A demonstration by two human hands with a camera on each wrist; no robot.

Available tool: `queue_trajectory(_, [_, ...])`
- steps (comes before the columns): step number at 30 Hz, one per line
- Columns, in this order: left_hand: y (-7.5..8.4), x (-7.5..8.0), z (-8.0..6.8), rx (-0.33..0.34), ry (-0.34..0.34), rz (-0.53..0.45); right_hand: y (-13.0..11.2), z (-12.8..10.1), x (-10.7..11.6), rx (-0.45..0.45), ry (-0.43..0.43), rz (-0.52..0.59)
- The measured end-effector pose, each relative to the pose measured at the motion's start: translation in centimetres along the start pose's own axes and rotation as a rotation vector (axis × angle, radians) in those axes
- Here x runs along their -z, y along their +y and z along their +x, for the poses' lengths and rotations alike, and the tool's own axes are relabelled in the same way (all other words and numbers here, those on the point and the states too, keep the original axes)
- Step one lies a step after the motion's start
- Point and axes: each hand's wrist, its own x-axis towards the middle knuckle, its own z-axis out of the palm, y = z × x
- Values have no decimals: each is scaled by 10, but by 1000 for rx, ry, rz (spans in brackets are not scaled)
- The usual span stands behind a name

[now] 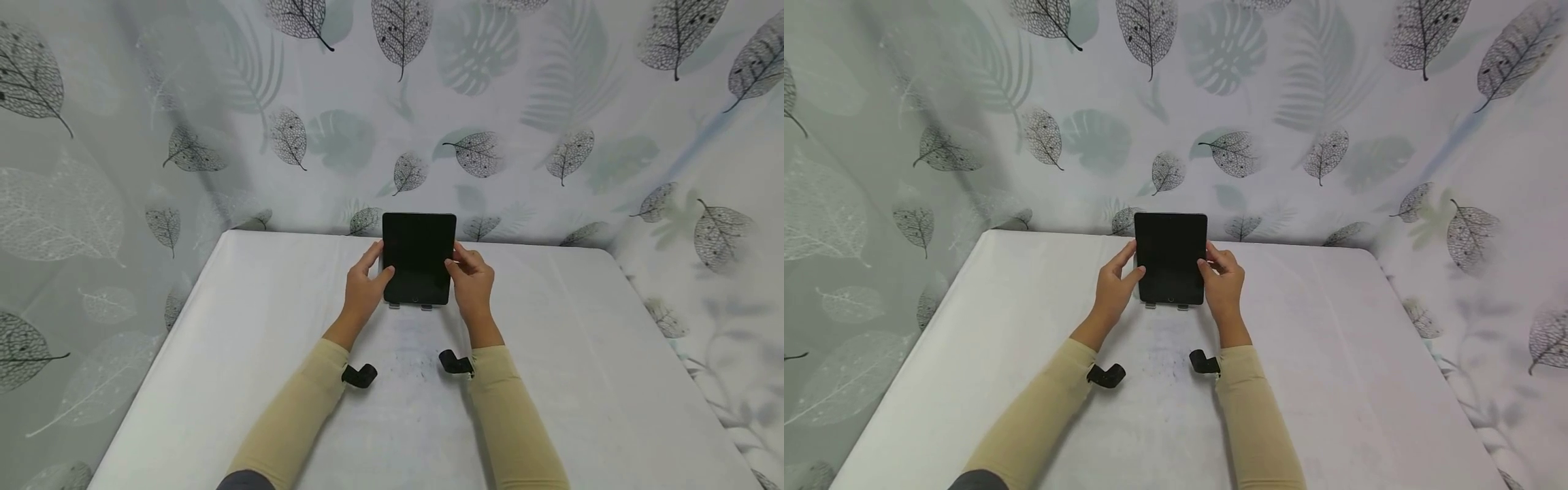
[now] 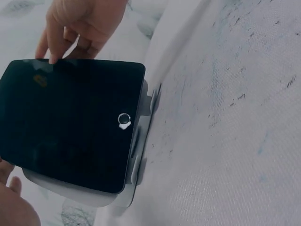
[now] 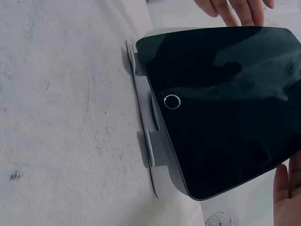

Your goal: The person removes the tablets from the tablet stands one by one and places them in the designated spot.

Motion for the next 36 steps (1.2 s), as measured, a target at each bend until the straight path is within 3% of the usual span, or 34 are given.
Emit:
queue_trajectory(6, [10,5,-4,-40,-12,-31,13,4,-4,33,45,54])
queue_trajectory(14, [18,11,-2,-110,-33,-154,4,3,-6,77,57,27])
queue_trajectory(22, [29,24,3,-115,-5,-42,-4,4,-8,102,4,33])
queue_trajectory(27, [36,36,7,-142,35,13,-11,3,-16,62,-3,141])
queue_trajectory(32, [42,48,10,-113,70,-37,-16,0,-28,22,23,271])
queue_trajectory(36, [45,58,8,-83,98,-90,-18,-3,-38,1,30,296])
